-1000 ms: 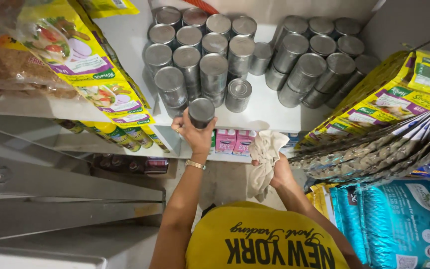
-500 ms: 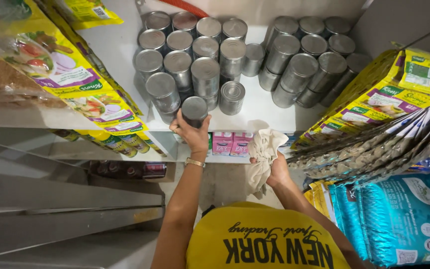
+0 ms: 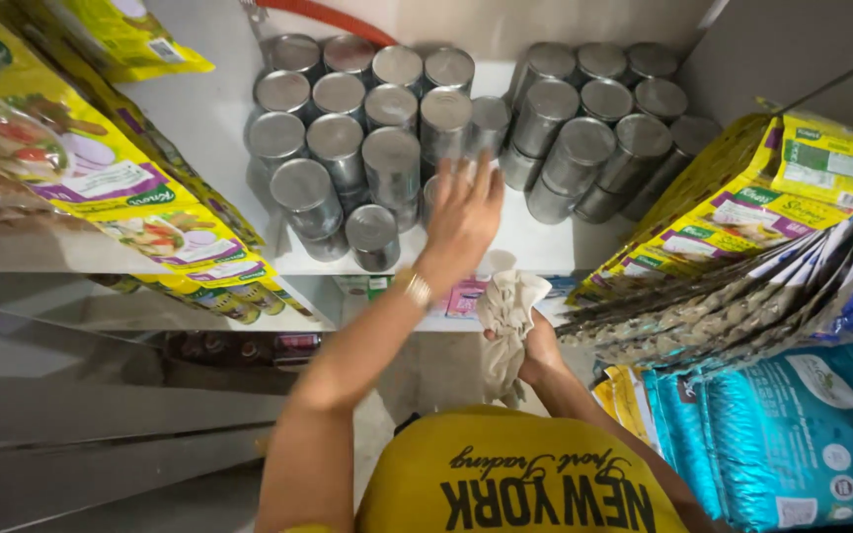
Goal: Wiping dust or residue off canned goods on a shelf using a cloth.
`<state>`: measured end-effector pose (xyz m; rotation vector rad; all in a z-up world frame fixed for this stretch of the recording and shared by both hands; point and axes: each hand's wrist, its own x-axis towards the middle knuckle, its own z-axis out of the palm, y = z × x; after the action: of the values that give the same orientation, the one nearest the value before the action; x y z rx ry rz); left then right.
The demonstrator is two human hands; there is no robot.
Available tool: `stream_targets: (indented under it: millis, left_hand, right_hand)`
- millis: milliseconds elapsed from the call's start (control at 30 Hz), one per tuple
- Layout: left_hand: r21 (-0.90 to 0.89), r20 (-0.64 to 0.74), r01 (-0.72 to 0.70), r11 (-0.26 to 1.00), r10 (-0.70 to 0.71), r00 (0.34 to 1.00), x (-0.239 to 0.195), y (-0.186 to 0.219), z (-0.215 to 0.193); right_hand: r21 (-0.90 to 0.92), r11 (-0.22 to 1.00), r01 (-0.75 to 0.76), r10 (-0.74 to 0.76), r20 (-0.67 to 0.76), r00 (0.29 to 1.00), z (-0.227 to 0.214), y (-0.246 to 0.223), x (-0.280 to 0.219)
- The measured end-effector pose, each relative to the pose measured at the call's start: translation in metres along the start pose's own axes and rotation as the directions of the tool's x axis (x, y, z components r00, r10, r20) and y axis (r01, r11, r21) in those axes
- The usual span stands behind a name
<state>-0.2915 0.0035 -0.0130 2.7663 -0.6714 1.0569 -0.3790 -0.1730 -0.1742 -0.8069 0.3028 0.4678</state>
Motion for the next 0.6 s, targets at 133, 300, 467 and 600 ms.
stream_targets:
  millis: [133,300,467,600]
  left_hand:
    - [0.25,0.106,-0.162,0.955,0.139,0.985,0.061,-0.036,0.127]
    - [0.396,0.295,-0.108,0.912,-0.015,0.955,0.102,-0.058,0.273]
    - [0.489,0.652,-0.415,0.767,-0.006,0.758,0.139,-0.058,0.265]
    - [0.68,0.547,-0.322,0.658,-0.164,0.821,0.156,-0.087,0.363]
  right_hand:
    - [-0.007,1.0,-0.005,0.005,-0.022,1.0,-0.016,0.006,-0.002]
    - [-0.168,0.978,0.121,-0.126,-0.017,0.992,-0.065,0.032,0.009]
    - [-0.101,0.99,0.1,-0.111,-0.104,0.988,-0.05,0.013,-0.027]
    - [-0.104,0.98,0.171,-0.183,-0.115,0.976,-0.091,0.015,-0.019]
